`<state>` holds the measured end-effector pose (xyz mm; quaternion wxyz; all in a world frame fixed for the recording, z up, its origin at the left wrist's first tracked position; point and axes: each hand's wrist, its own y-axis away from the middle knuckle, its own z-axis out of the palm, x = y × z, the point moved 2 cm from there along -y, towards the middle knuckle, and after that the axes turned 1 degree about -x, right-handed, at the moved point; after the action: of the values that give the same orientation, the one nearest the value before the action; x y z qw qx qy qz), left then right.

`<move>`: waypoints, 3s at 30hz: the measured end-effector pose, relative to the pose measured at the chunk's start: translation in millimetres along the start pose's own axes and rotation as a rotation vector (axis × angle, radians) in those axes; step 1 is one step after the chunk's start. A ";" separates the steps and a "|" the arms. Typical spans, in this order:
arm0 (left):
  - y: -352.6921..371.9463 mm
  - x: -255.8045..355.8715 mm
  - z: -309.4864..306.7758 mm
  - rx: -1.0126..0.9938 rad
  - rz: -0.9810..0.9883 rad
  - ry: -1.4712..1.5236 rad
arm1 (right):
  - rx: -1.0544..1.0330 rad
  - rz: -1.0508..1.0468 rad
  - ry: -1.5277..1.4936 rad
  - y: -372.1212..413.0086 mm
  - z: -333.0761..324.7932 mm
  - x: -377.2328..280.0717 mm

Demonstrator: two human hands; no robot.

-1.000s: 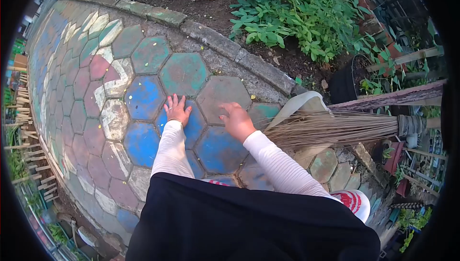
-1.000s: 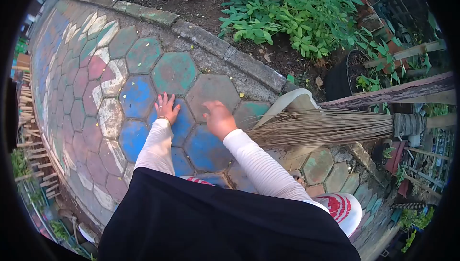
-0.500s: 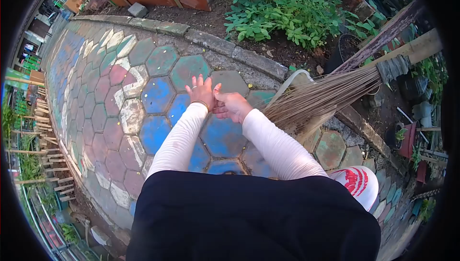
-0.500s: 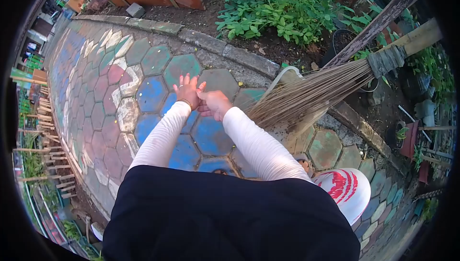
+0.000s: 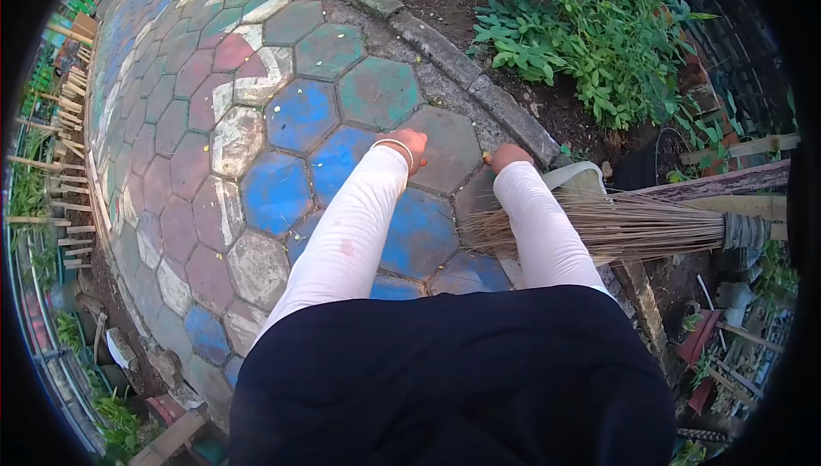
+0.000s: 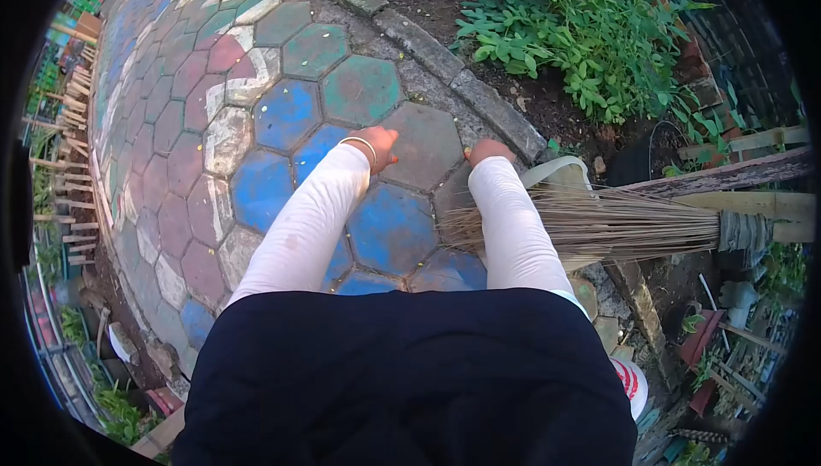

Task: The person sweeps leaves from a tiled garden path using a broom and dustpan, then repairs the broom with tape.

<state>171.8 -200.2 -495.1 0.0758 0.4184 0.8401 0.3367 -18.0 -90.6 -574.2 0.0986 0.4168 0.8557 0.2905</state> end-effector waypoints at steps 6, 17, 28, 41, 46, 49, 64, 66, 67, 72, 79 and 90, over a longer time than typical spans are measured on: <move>-11.4 -6.5 8.0 -0.025 -0.004 0.020 | 0.013 -0.115 0.034 -32.4 29.8 3.3; -9.3 -19.5 11.2 -0.081 -0.052 0.034 | 0.086 -0.083 -0.163 -25.8 28.8 6.9; -26.2 -35.2 24.6 -0.036 -0.024 0.027 | 0.109 -0.162 -0.004 -37.3 -17.4 -2.2; -33.1 -56.2 37.6 -0.076 -0.128 0.034 | 0.239 -0.123 -0.234 -36.6 23.2 -5.5; -32.9 -50.4 31.4 -0.099 -0.104 0.022 | 0.157 -0.287 -0.401 -15.6 -28.6 -55.3; -32.6 -47.8 28.1 -0.079 -0.113 0.001 | 0.216 -0.467 -0.451 6.4 -18.2 -63.9; -4.8 -35.8 11.1 -0.112 -0.122 -0.082 | -0.092 -0.583 -0.112 102.0 59.4 -74.4; 2.2 -31.9 1.4 -0.139 -0.120 -0.113 | -0.081 -0.547 -0.300 109.2 48.7 -77.6; -1.4 -34.8 2.3 -0.111 -0.116 -0.131 | 0.067 -0.623 -0.258 113.0 43.0 -78.9; 33.9 -9.5 -9.2 0.612 0.068 -0.171 | 0.710 -0.864 -0.151 151.8 0.8 -60.5; 42.9 65.8 -75.0 0.555 0.370 0.347 | 0.436 -0.860 0.237 202.5 -97.8 15.8; 103.2 269.1 -175.8 0.409 1.094 0.901 | 1.493 -0.276 -0.751 359.0 -191.1 242.7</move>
<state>-4.7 -41.9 -254.7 -0.5349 0.6046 0.5068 0.3024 -14.6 190.8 -193.3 0.1097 0.3331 0.7767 -0.5232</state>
